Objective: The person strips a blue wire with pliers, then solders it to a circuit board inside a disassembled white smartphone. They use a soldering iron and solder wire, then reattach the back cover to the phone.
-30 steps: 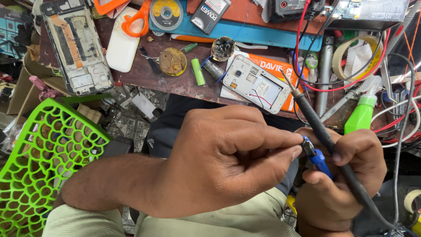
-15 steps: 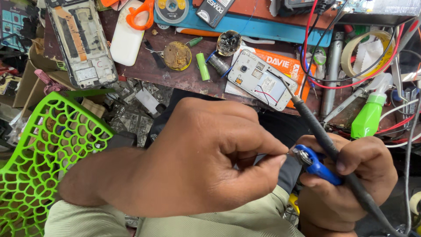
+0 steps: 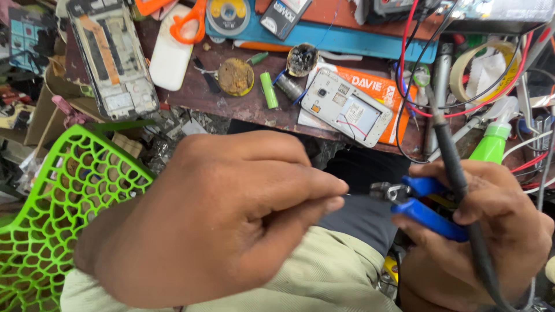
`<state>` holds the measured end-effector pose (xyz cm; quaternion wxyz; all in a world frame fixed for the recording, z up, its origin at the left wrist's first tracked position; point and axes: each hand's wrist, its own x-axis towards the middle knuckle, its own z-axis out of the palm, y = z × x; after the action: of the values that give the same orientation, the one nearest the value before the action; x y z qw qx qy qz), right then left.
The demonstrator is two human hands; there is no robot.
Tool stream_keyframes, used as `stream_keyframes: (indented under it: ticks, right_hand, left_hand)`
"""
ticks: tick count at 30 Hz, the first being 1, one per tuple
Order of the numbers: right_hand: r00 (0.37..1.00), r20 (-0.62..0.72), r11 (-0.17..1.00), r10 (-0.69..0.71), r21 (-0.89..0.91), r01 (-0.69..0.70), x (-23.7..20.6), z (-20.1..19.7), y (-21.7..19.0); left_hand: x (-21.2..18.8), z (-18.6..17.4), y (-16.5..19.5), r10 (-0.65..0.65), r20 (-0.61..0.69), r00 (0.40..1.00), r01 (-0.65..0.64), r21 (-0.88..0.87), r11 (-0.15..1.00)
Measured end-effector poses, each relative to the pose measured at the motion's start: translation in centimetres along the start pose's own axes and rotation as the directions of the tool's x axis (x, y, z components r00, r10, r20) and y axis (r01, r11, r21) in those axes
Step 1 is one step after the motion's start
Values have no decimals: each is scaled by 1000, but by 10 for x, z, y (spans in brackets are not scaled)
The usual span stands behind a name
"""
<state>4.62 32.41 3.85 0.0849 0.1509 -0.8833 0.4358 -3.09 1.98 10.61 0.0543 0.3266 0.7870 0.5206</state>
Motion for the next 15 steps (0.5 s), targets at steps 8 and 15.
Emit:
stream_keyframes:
  ticks: [8,15]
  right_hand:
    - [971,-240,995,4,-96,-28,27,24,-15]
    - [901,-327,872,-286,-479,103,77,23,72]
  left_hand:
    - [-4,-13,-4,-39,-124,991,59,157,986]
    - [6,-3,-26,13,19,1000,-13,-19,1000]
